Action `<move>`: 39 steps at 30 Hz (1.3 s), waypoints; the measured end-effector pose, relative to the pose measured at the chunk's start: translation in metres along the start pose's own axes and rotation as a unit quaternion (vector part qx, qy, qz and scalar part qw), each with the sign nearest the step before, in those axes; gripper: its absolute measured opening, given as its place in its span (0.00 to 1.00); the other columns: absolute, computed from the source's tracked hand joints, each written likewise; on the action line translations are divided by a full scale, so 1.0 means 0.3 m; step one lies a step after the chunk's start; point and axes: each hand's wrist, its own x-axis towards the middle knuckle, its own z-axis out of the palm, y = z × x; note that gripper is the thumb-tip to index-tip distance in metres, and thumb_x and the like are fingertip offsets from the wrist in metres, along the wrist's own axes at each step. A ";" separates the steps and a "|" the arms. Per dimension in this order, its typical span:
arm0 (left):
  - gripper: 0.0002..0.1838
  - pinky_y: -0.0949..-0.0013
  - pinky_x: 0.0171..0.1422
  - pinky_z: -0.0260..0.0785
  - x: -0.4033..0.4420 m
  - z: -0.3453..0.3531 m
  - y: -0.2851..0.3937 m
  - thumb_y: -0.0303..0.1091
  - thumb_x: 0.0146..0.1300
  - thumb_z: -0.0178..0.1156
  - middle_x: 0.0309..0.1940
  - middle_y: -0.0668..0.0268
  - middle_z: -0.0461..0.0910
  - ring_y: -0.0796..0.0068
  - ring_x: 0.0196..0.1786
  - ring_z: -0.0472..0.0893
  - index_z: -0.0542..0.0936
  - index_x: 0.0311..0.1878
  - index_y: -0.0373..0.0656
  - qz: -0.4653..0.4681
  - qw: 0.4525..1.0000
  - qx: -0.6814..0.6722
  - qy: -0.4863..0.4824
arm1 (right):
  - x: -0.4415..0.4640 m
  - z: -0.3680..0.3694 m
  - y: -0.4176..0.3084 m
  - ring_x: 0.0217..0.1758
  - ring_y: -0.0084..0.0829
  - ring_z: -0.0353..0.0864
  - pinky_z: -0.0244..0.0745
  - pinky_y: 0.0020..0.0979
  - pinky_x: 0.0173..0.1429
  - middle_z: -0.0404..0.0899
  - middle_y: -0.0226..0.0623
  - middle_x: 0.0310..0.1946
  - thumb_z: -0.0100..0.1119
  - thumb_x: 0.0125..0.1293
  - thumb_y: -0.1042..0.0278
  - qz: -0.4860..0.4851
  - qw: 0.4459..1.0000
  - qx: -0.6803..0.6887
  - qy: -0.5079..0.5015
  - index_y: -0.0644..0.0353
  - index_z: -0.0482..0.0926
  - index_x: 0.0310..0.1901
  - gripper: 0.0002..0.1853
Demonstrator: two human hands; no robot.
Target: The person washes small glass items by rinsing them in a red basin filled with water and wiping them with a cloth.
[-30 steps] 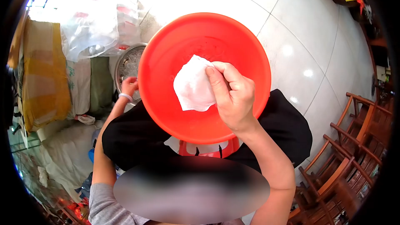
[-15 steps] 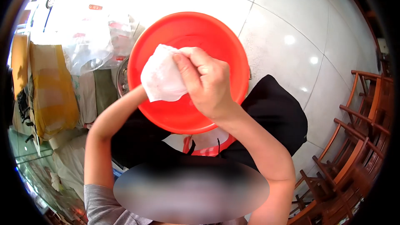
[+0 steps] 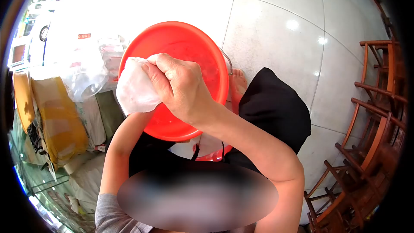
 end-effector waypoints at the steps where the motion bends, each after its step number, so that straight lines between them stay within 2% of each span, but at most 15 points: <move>1: 0.09 0.63 0.31 0.66 0.015 -0.029 0.004 0.35 0.46 0.64 0.24 0.67 0.75 0.63 0.29 0.75 0.75 0.29 0.46 0.006 0.998 0.031 -0.059 | 0.004 -0.002 -0.004 0.22 0.37 0.78 0.69 0.29 0.26 0.75 0.45 0.20 0.53 0.62 0.75 -0.003 1.000 0.001 0.003 0.67 0.74 0.33 0.04; 3: 0.10 0.63 0.32 0.66 0.050 -0.074 0.037 0.36 0.46 0.64 0.25 0.67 0.75 0.64 0.30 0.76 0.75 0.31 0.45 0.013 0.991 0.064 -0.120 | 0.008 -0.011 -0.015 0.22 0.37 0.78 0.69 0.29 0.26 0.75 0.45 0.19 0.53 0.62 0.74 -0.006 1.000 -0.008 -0.001 0.67 0.74 0.33 0.05; 6: 0.10 0.64 0.34 0.66 0.111 -0.149 0.068 0.35 0.47 0.64 0.28 0.66 0.76 0.66 0.33 0.75 0.75 0.32 0.45 0.074 0.946 0.208 -0.237 | 0.012 -0.006 -0.028 0.21 0.37 0.78 0.68 0.29 0.25 0.75 0.45 0.19 0.53 0.62 0.74 0.007 1.000 0.011 0.010 0.67 0.75 0.33 0.05; 7: 0.16 0.64 0.35 0.68 0.137 -0.179 0.038 0.37 0.47 0.66 0.34 0.65 0.77 0.66 0.36 0.76 0.74 0.38 0.45 0.126 0.927 0.176 -0.307 | 0.013 -0.004 -0.028 0.21 0.37 0.78 0.68 0.29 0.25 0.75 0.45 0.19 0.53 0.62 0.74 0.006 1.000 0.014 0.008 0.67 0.75 0.33 0.05; 9: 0.21 0.64 0.37 0.70 0.091 -0.166 -0.016 0.38 0.47 0.67 0.41 0.64 0.77 0.67 0.40 0.77 0.74 0.44 0.46 0.177 0.899 0.143 -0.374 | 0.012 -0.005 -0.029 0.21 0.37 0.78 0.69 0.29 0.25 0.75 0.45 0.18 0.52 0.63 0.73 0.023 1.000 0.007 0.006 0.67 0.75 0.32 0.06; 10: 0.29 0.64 0.44 0.70 0.001 -0.106 -0.075 0.41 0.46 0.69 0.47 0.64 0.74 0.66 0.46 0.75 0.71 0.51 0.47 0.065 0.952 -0.019 -0.297 | 0.013 -0.008 -0.035 0.21 0.36 0.78 0.69 0.29 0.25 0.75 0.45 0.18 0.52 0.63 0.73 0.041 0.999 -0.003 -0.005 0.67 0.75 0.32 0.06; 13: 0.48 0.62 0.66 0.59 -0.056 -0.073 -0.134 0.49 0.44 0.72 0.61 0.65 0.65 0.64 0.63 0.64 0.57 0.66 0.50 -0.085 0.926 -0.265 -0.254 | 0.013 0.001 -0.017 0.21 0.36 0.78 0.68 0.30 0.25 0.75 0.45 0.18 0.53 0.63 0.73 0.001 1.000 -0.006 0.016 0.68 0.75 0.32 0.06; 16: 0.40 0.63 0.64 0.58 -0.044 -0.080 -0.121 0.45 0.47 0.70 0.57 0.66 0.68 0.65 0.59 0.67 0.63 0.63 0.48 -0.171 0.848 -0.449 -0.226 | 0.014 0.002 -0.019 0.21 0.36 0.77 0.68 0.30 0.25 0.75 0.45 0.18 0.53 0.63 0.73 -0.007 1.000 -0.006 0.016 0.68 0.75 0.32 0.06; 18: 0.39 0.63 0.63 0.59 -0.031 -0.078 -0.139 0.45 0.47 0.70 0.56 0.66 0.68 0.65 0.58 0.67 0.63 0.62 0.48 -0.176 0.887 -0.383 -0.190 | 0.018 0.001 -0.025 0.20 0.37 0.77 0.68 0.30 0.25 0.74 0.46 0.18 0.53 0.63 0.73 0.001 1.000 -0.005 0.010 0.68 0.75 0.32 0.06; 20: 0.38 0.63 0.62 0.59 -0.053 -0.031 -0.221 0.45 0.48 0.69 0.55 0.66 0.68 0.65 0.57 0.67 0.63 0.61 0.48 -0.112 0.980 -0.077 -0.147 | 0.010 0.013 -0.027 0.20 0.37 0.77 0.68 0.30 0.25 0.74 0.46 0.18 0.53 0.63 0.73 0.006 1.000 -0.004 -0.001 0.68 0.75 0.32 0.06; 21: 0.37 0.63 0.62 0.59 -0.069 -0.011 -0.245 0.45 0.48 0.69 0.55 0.66 0.68 0.65 0.57 0.67 0.64 0.61 0.48 -0.092 0.988 0.009 -0.122 | 0.010 0.015 -0.027 0.20 0.37 0.76 0.67 0.30 0.25 0.74 0.46 0.17 0.53 0.63 0.73 0.009 1.000 -0.012 0.000 0.68 0.75 0.32 0.06; 22: 0.37 0.63 0.61 0.59 -0.074 -0.003 -0.228 0.45 0.48 0.69 0.54 0.66 0.68 0.65 0.56 0.67 0.64 0.60 0.48 -0.080 0.992 0.026 -0.092 | 0.011 0.007 -0.024 0.20 0.38 0.76 0.67 0.31 0.25 0.73 0.46 0.17 0.53 0.63 0.73 0.011 1.000 -0.024 0.006 0.68 0.74 0.32 0.06; 23: 0.36 0.63 0.61 0.59 -0.081 0.002 -0.205 0.45 0.48 0.68 0.54 0.66 0.69 0.65 0.56 0.67 0.64 0.60 0.48 -0.069 0.995 0.022 -0.068 | 0.008 -0.012 -0.029 0.24 0.21 0.77 0.69 0.21 0.29 0.79 0.36 0.22 0.53 0.65 0.70 0.017 0.999 -0.048 -0.019 0.65 0.78 0.36 0.08; 30: 0.33 0.64 0.57 0.60 -0.101 0.014 -0.127 0.46 0.50 0.66 0.51 0.66 0.69 0.66 0.52 0.68 0.65 0.57 0.48 -0.075 0.996 0.040 -0.006 | 0.008 0.001 -0.012 0.23 0.22 0.76 0.69 0.22 0.27 0.78 0.37 0.21 0.53 0.65 0.73 0.006 0.999 -0.033 -0.027 0.67 0.77 0.35 0.06; 39: 0.29 0.64 0.53 0.61 -0.098 -0.002 -0.115 0.46 0.52 0.64 0.47 0.67 0.70 0.67 0.48 0.68 0.66 0.54 0.47 -0.081 0.997 0.014 -0.009 | -0.003 0.005 -0.006 0.21 0.24 0.77 0.69 0.22 0.25 0.77 0.39 0.20 0.54 0.62 0.76 -0.026 1.000 -0.010 -0.015 0.68 0.76 0.35 0.04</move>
